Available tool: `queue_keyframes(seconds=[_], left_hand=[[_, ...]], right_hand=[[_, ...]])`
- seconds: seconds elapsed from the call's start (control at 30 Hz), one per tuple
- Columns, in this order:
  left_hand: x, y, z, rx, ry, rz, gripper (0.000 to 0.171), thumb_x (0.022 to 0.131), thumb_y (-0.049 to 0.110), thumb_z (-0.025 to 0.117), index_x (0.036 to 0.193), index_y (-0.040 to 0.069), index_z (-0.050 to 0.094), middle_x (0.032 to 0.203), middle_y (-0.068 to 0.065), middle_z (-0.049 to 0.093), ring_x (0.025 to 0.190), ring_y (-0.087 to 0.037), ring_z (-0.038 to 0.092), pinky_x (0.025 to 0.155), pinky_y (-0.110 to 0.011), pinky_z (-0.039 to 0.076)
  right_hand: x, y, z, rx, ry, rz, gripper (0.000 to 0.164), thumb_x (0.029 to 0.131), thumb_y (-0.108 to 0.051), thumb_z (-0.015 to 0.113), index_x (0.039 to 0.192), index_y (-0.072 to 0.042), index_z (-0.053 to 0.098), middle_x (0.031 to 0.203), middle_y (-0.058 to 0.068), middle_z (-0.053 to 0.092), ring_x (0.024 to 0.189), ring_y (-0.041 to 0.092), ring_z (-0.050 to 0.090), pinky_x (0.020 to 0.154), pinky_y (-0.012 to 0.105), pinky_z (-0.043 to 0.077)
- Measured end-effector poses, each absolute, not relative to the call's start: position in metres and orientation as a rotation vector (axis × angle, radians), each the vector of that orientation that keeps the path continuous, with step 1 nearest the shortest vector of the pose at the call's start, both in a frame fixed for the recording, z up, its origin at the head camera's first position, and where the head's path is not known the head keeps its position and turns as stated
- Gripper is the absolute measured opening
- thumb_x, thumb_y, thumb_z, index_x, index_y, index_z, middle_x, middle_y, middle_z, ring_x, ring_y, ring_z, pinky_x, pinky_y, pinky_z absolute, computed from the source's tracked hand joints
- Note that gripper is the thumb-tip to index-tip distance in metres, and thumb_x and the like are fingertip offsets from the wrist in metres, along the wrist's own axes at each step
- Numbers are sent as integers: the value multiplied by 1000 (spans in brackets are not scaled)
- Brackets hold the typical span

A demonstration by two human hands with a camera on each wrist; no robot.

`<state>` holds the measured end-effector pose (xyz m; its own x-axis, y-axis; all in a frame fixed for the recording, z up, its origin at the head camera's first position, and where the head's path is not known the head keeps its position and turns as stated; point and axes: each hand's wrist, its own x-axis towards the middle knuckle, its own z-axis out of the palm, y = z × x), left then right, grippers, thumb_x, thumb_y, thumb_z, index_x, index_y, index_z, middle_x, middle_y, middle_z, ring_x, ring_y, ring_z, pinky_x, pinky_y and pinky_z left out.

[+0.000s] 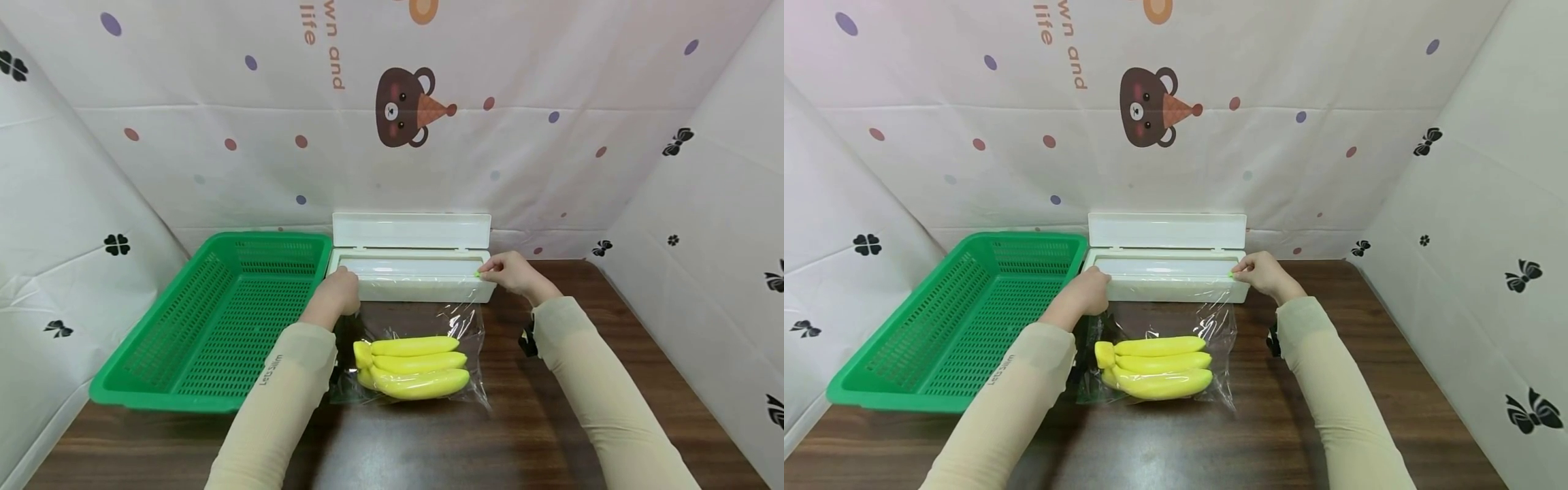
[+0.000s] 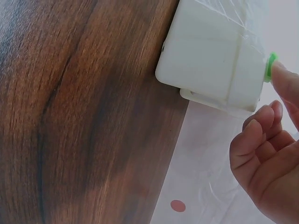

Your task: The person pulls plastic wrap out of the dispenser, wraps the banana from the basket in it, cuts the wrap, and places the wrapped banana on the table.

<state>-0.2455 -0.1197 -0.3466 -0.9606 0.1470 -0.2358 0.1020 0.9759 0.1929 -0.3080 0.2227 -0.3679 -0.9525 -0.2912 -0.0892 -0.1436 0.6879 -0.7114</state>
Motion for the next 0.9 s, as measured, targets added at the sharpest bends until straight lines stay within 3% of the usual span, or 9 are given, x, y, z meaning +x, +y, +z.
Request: queue_keyframes(seconds=[0.9], left_hand=[[-244, -120, -342, 165, 2851, 266, 22, 89, 3, 56, 109, -3, 64, 136, -23, 43, 79, -25, 52, 65, -33, 45]], right_hand=[[-308, 208, -362, -366, 2753, -1027, 19, 90, -10, 62, 100, 4, 69, 56, -3, 37, 51, 12, 30, 54, 28, 33]])
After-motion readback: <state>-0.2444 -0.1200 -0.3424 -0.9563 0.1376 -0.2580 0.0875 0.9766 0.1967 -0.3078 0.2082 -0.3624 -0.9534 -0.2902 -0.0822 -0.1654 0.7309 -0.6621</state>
